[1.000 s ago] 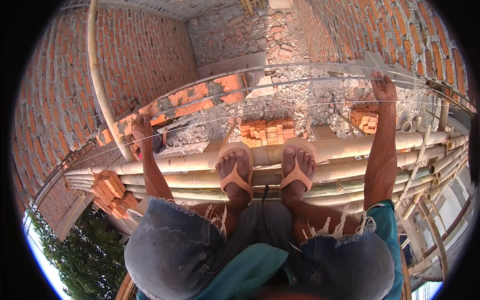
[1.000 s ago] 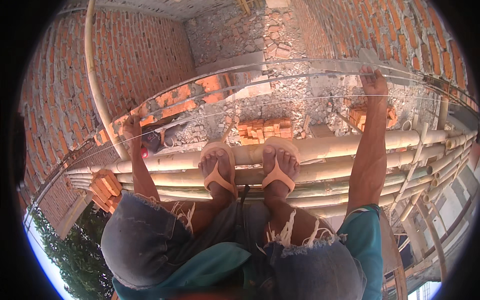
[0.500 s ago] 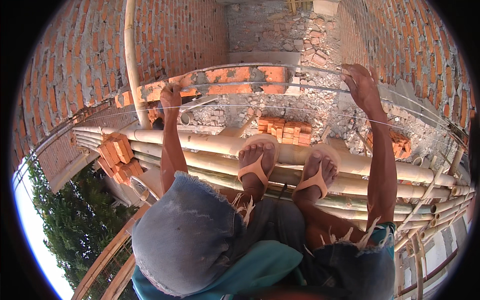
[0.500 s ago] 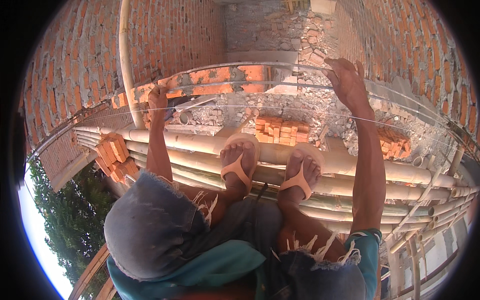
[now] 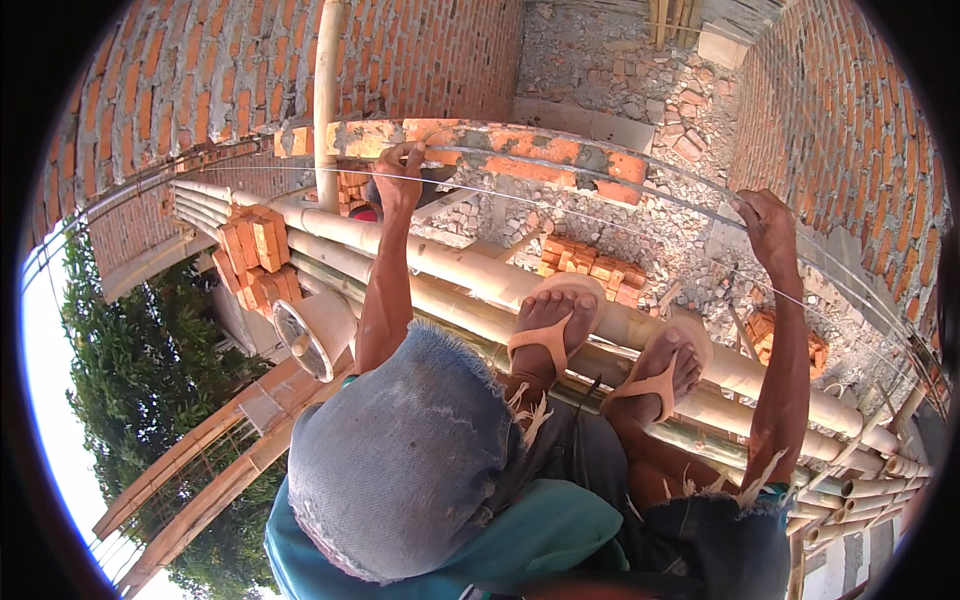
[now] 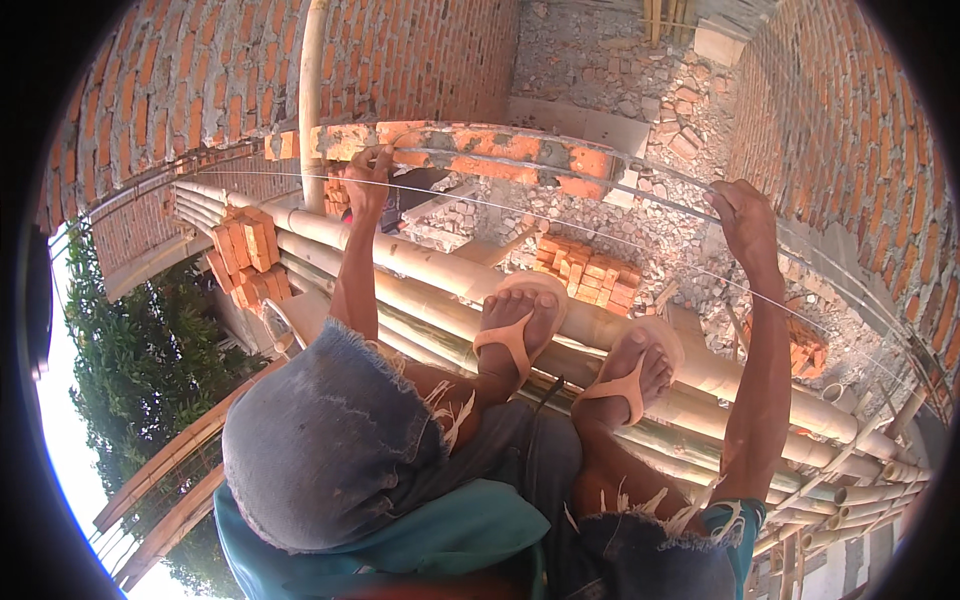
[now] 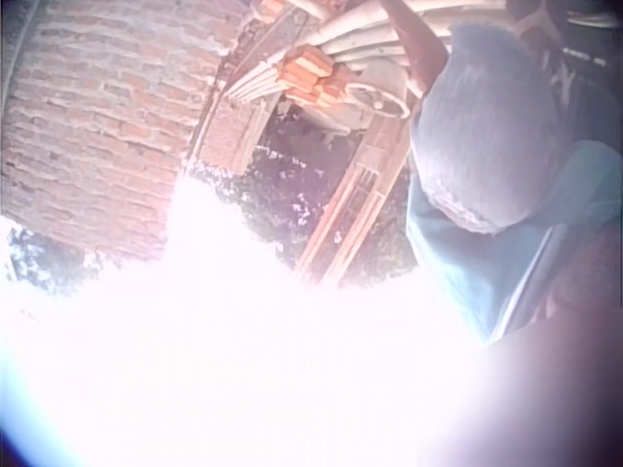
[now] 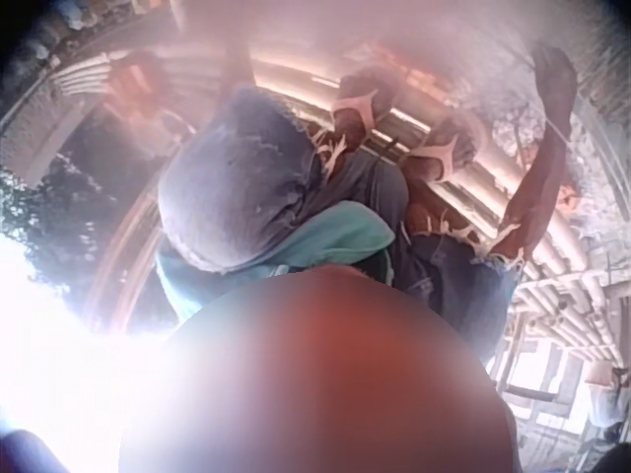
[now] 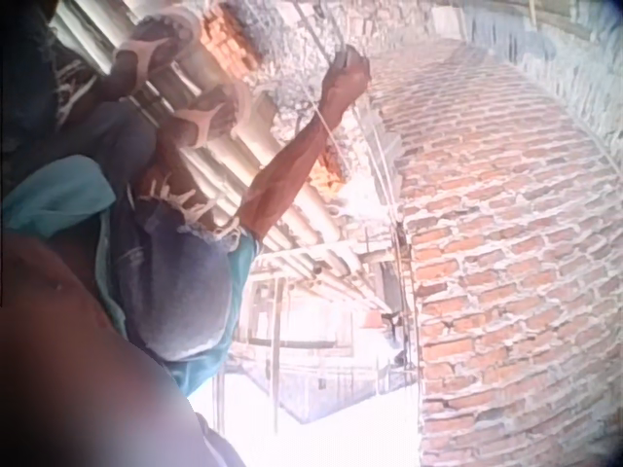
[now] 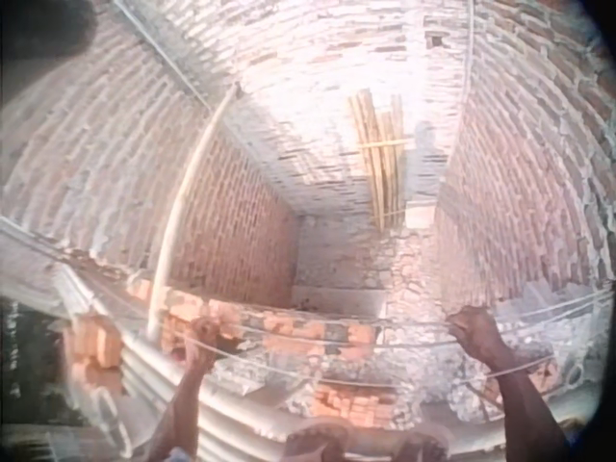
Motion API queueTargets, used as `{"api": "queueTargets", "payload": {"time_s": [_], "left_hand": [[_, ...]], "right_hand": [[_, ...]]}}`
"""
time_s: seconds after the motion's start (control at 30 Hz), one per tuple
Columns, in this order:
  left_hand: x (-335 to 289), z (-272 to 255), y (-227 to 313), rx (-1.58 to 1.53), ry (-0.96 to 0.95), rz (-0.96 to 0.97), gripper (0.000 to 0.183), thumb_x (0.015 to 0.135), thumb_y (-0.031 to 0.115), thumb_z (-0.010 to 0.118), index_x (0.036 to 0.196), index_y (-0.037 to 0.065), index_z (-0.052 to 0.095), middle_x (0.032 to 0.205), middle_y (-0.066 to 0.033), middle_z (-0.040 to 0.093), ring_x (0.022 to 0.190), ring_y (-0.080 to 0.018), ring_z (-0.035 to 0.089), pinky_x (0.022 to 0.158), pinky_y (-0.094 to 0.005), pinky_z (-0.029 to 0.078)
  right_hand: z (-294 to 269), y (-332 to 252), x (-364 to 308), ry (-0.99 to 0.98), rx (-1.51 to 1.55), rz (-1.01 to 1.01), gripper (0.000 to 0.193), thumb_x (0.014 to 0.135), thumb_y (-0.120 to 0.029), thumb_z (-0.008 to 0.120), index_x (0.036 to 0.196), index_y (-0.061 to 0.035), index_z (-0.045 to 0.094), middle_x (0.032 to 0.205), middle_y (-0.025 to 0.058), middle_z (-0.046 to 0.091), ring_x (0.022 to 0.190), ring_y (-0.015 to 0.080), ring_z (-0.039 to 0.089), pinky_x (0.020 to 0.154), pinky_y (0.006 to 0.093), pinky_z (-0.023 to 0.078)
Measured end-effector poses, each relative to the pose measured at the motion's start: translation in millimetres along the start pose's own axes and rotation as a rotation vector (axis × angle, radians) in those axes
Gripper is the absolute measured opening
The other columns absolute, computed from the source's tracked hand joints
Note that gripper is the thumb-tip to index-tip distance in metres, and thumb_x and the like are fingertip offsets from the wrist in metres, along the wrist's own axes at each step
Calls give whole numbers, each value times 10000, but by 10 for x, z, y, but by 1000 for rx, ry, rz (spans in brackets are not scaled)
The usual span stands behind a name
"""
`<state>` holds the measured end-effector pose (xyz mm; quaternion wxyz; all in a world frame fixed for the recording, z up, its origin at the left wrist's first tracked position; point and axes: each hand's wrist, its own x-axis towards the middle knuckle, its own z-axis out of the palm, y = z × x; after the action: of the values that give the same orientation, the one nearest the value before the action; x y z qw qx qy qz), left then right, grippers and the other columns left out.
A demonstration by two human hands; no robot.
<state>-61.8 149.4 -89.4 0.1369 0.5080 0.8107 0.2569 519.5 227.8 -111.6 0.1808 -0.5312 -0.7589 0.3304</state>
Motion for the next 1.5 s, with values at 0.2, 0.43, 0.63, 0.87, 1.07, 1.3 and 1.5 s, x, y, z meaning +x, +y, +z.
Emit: {"api": "queueTargets", "payload": {"time_s": [0.2, 0.43, 0.63, 0.87, 1.07, 1.3, 1.5], "left_hand": [[-105, 49, 12, -441, -36, -315, 292, 937, 207, 700, 1081, -45, 662, 798, -72, 692, 665, -133, 631, 577, -262, 501], [-136, 13, -32, -793, 39, -494, 334, 940, 209, 702, 1152, -20, 581, 948, -86, 694, 740, -121, 641, 618, -240, 561], [26, 3, -213, -850, 51, -809, 225, 971, 249, 660, 993, 29, 617, 853, -50, 670, 625, -115, 611, 507, -241, 528], [164, 73, -312, -1012, 90, -880, 198, 998, 181, 586, 1077, 4, 624, 789, -48, 642, 573, -129, 594, 454, -256, 506], [144, 104, -247, -928, 137, -852, 196, 1021, 139, 495, 1093, -3, 610, 778, -77, 637, 581, -152, 606, 462, -272, 513], [56, 128, -201, -856, 189, -800, 190, 1007, 150, 508, 1084, 15, 617, 793, -69, 632, 621, -153, 602, 507, -296, 526], [97, 216, -333, -894, 177, -825, 159, 974, 78, 535, 951, -20, 657, 728, -82, 627, 556, -146, 583, 456, -280, 502]], "right_hand": [[27, 7, -19, 30, -24, -51, 175, 910, -140, 691, 1014, 0, 701, 784, 127, 607, 680, 262, 591, 651, 360, 471], [-32, -58, -20, 103, 40, -45, 166, 884, -142, 718, 999, -22, 708, 774, 120, 596, 704, 273, 581, 665, 364, 460], [-49, -41, 38, 133, 38, -87, 162, 898, -119, 707, 1027, -20, 706, 768, 114, 593, 687, 245, 581, 656, 338, 467], [-63, 42, 106, 146, 38, -93, 168, 898, -140, 710, 1020, -25, 701, 757, 115, 583, 669, 252, 555, 641, 353, 455], [36, 128, 118, 75, 56, -81, 183, 906, -160, 704, 1020, -17, 696, 763, 127, 581, 679, 270, 568, 647, 361, 456], [32, 124, 64, 21, 55, -73, 185, 901, -156, 709, 1010, -7, 699, 770, 137, 587, 696, 285, 585, 661, 357, 470], [-45, 77, 88, -45, 83, -41, 173, 907, -136, 699, 1015, -2, 696, 781, 145, 596, 706, 287, 590, 670, 353, 473]]}}
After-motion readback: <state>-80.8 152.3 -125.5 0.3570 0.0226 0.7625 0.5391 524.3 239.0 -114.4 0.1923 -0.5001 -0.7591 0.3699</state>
